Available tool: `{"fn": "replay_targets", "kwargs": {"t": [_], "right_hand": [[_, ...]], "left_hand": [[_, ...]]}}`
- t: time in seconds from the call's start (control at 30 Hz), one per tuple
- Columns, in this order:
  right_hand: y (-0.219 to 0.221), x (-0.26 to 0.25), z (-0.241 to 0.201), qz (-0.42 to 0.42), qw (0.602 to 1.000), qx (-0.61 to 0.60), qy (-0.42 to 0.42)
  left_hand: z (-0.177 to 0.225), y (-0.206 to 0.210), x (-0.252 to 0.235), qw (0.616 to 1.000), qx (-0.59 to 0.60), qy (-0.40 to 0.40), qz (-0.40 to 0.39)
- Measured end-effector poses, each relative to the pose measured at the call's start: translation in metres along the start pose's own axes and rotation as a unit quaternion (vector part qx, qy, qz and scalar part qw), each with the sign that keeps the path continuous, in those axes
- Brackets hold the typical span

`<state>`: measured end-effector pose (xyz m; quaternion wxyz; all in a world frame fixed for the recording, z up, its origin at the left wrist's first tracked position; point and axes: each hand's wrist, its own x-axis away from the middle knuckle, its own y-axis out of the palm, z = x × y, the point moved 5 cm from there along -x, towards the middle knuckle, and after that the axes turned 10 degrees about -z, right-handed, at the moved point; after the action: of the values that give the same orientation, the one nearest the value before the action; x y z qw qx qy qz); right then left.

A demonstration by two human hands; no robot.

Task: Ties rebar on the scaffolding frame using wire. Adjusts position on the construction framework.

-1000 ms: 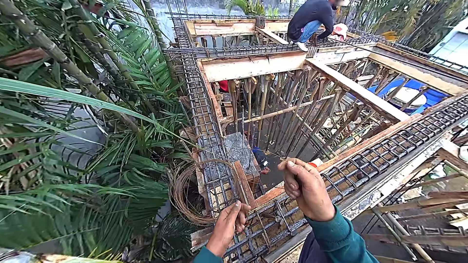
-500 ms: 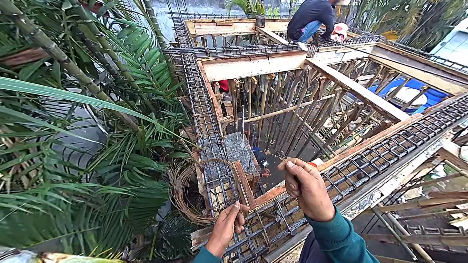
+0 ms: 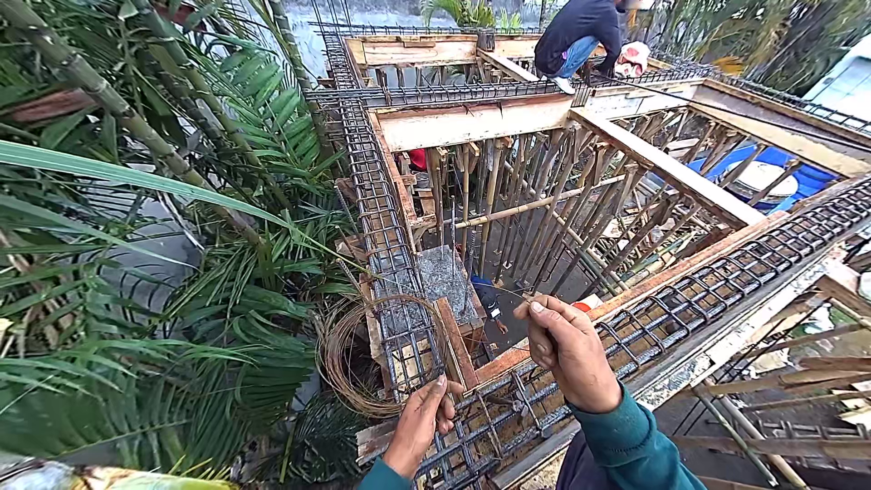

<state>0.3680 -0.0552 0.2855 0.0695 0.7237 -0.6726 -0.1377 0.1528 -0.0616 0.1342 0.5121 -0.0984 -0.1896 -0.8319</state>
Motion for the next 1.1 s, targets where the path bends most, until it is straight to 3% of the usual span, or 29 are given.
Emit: {"fn": "replay_targets", "kwargs": {"t": [1.1], "right_hand": [[0.007,-0.001,0.008,-0.029,0.999,0.025,0.014]], "left_hand": [[0.008,0.007,0.002,1.0,-0.003,0.001,0.007]]}}
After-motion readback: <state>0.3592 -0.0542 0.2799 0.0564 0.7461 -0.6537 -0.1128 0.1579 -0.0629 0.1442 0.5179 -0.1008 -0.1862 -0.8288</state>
